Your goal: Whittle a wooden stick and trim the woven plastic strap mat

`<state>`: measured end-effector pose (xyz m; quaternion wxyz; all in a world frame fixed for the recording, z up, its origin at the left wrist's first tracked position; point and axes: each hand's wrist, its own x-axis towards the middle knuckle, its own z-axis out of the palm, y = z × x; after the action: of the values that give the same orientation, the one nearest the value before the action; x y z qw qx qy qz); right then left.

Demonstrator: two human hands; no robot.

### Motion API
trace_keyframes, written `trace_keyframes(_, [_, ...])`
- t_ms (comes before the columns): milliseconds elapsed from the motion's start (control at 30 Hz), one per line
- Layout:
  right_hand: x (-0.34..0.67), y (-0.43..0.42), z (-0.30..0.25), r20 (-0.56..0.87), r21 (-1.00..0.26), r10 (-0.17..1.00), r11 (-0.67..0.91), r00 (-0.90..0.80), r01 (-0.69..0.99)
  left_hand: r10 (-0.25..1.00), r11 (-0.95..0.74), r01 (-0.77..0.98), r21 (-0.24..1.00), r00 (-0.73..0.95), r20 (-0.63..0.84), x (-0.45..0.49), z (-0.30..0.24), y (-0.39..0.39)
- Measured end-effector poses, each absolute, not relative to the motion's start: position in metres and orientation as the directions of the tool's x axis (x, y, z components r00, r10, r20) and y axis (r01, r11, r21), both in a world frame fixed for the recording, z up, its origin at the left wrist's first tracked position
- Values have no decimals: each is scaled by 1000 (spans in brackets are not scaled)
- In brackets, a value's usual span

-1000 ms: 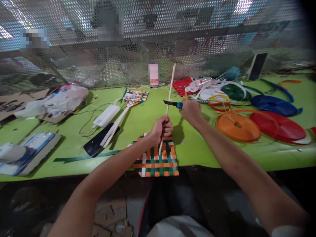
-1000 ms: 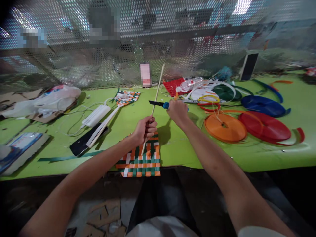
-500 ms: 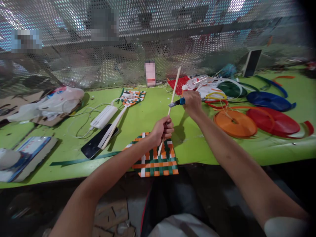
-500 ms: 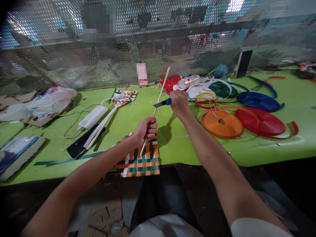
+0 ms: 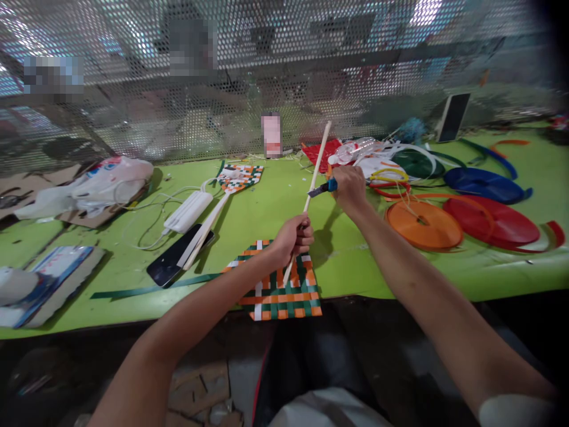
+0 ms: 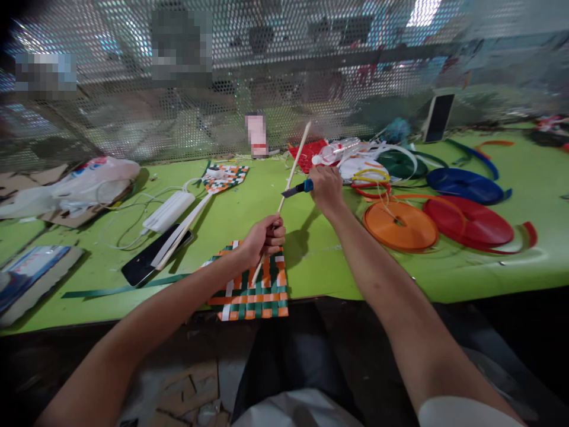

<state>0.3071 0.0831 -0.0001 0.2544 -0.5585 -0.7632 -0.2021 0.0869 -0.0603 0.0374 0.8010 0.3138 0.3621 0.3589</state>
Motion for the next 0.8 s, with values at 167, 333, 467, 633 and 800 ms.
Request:
trace_keyframes(167, [306,72,0,568,-6,779,328,-267,945,850,444,-268,855,429,-306,88,38,-65])
trace_keyframes(333, [300,66,4,621,-156,773,286,-131,946,869,297,-135,945,449,-208,89,40,-64])
trace_keyframes(467, [296,66,1,597,-176,792,285,-128,942,917,93,75,993,383,-115,81,27,-52])
trace_keyframes(633, [298,69,-3,582,-111,783,347,-222,931,976,-99,471,876,220,-8,68,25,-42])
trace_keyframes(800, [298,72,-2,561,-79,779,387,-280,919,790,-584,658,475,325,521,82,71,-90])
